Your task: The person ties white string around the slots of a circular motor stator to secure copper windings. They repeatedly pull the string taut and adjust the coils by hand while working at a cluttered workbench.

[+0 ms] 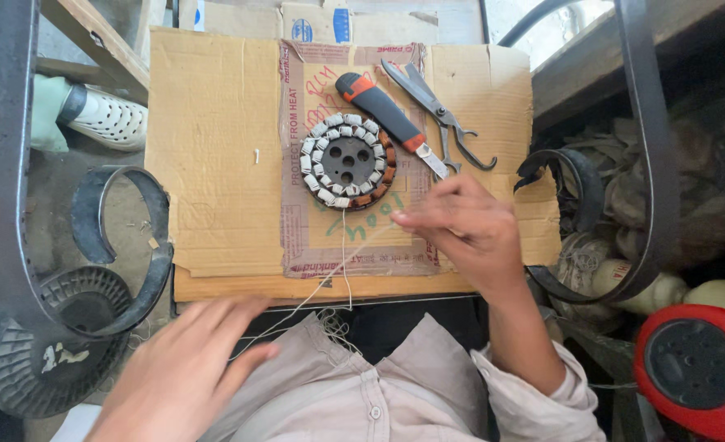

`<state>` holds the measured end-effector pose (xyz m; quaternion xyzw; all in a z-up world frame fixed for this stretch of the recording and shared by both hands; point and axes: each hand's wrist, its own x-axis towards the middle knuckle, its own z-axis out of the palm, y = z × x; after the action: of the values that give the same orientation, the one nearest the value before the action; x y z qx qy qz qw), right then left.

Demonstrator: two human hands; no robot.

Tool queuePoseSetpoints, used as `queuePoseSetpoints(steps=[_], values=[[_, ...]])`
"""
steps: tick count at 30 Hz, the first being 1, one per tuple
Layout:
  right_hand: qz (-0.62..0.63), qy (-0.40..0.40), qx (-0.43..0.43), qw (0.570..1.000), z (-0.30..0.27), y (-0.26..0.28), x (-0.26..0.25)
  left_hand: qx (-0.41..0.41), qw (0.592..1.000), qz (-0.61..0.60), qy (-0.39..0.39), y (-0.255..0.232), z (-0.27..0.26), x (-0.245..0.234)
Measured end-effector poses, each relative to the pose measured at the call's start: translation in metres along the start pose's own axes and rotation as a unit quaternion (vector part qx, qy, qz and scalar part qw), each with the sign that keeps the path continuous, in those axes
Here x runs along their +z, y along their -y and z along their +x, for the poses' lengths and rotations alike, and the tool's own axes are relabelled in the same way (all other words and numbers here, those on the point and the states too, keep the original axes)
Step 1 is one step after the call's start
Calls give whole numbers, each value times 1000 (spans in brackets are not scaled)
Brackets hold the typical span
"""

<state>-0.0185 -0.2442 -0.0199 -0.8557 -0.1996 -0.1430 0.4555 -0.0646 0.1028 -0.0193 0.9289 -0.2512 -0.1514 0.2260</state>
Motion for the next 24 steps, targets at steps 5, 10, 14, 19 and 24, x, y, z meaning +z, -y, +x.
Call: queuePoseSetpoints(steps=[5,10,14,19,24], values=[[103,67,-40,992,33,-21,20,113,963,-146,-198,-48,95,1],[238,37,95,966,37,-53,38,-40,906,-420,-46,-39,157,19],[272,57,184,943,34,-58,38,45,868,-475,-136,-23,162,23],[138,102,73,983,41,-48,36,36,884,-455,-102,-25,163,12],[78,92,8,993,44,-46,32,32,877,-475,-61,-29,159,10]])
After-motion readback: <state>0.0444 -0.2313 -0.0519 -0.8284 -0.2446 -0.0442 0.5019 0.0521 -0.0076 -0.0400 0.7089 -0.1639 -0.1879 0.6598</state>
